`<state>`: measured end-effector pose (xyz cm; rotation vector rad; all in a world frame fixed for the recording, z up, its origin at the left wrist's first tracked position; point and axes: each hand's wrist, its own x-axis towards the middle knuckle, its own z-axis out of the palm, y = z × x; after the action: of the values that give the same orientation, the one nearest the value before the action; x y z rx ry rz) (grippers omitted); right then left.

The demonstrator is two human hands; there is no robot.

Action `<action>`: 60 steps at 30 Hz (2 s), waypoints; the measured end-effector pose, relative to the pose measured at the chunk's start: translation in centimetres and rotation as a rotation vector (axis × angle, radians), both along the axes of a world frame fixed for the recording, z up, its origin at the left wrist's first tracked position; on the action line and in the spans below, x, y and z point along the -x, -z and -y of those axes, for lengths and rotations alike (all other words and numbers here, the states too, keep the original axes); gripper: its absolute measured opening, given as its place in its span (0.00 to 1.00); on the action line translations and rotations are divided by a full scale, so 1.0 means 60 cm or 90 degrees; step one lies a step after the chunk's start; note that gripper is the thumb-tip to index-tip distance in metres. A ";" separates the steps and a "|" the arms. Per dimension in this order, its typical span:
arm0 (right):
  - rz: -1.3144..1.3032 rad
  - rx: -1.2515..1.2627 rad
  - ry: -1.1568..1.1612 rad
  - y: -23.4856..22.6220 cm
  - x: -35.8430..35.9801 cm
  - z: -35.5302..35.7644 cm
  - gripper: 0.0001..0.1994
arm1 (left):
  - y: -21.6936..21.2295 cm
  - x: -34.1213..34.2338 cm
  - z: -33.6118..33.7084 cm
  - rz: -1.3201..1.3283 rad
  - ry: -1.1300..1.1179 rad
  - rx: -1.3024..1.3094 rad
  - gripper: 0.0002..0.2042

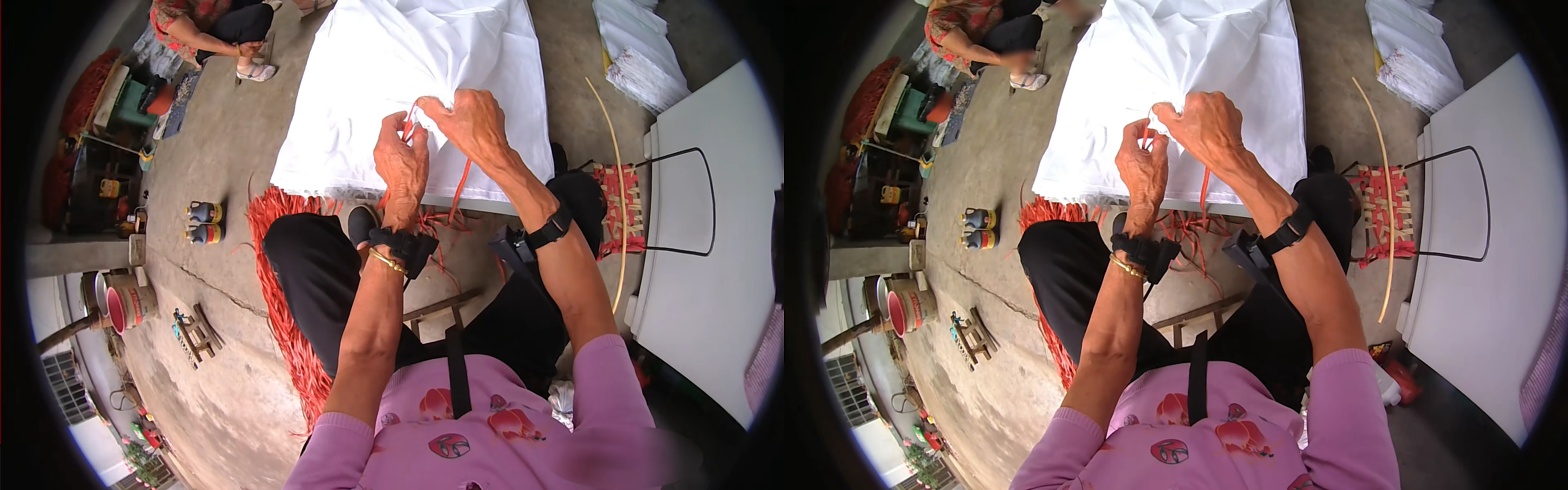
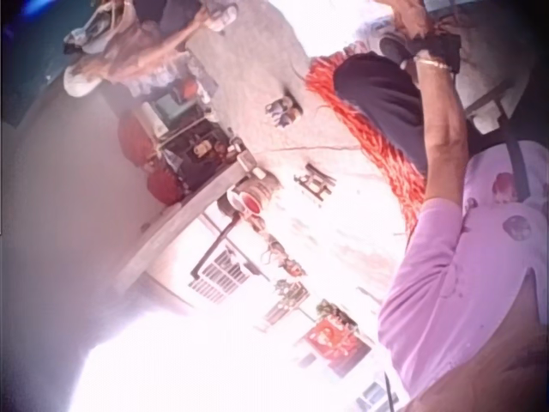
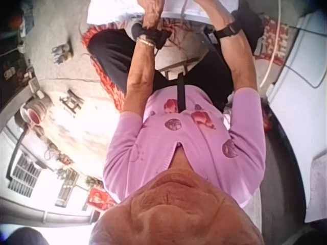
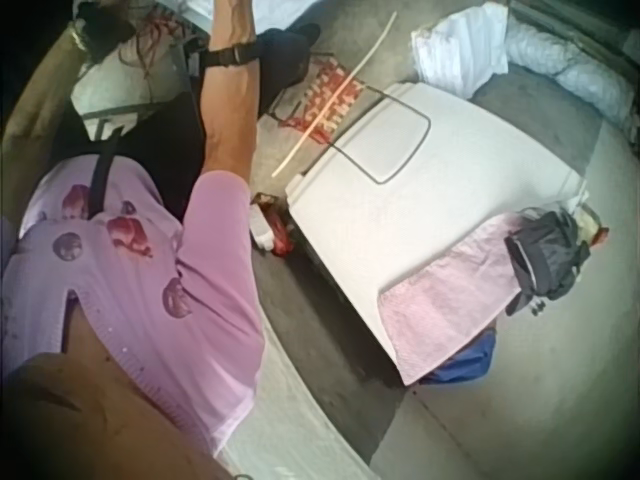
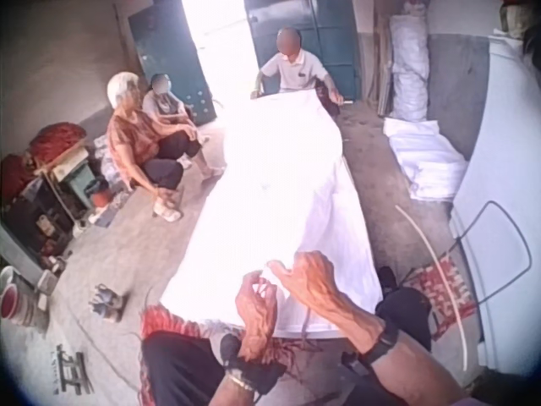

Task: Tying the top of white plastic sacks using red plastic strips.

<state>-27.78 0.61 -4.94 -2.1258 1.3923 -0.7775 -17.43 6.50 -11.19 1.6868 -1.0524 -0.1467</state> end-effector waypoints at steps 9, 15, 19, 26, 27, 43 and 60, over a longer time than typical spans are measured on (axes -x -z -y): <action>0.042 -0.033 0.021 -0.005 0.004 0.000 0.25 | -0.015 0.018 -0.027 -0.062 -0.022 0.073 0.11; -0.015 0.043 -0.010 0.014 -0.001 -0.002 0.24 | 0.006 -0.020 0.001 -0.083 -0.132 0.012 0.04; -0.109 0.109 -0.040 0.021 0.002 -0.003 0.27 | 0.011 -0.015 -0.001 -0.175 -0.154 0.061 0.04; -0.199 0.244 -0.138 0.037 -0.004 -0.004 0.25 | 0.025 -0.037 -0.011 -0.044 -0.143 0.082 0.05; -0.198 0.242 -0.140 0.040 -0.009 -0.003 0.25 | 0.021 -0.037 -0.014 0.014 -0.139 0.087 0.05; 0.147 -0.230 -0.054 0.026 -0.003 0.020 0.27 | 0.006 0.012 -0.027 -0.182 0.014 0.065 0.14; -0.155 0.171 -0.098 0.044 -0.001 0.001 0.24 | 0.081 -0.055 0.008 -0.568 -0.078 0.005 0.16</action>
<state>-27.71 0.55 -7.58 -2.5751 1.2782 -0.6969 -14.11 6.00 -16.08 1.4276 -0.2759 -0.7352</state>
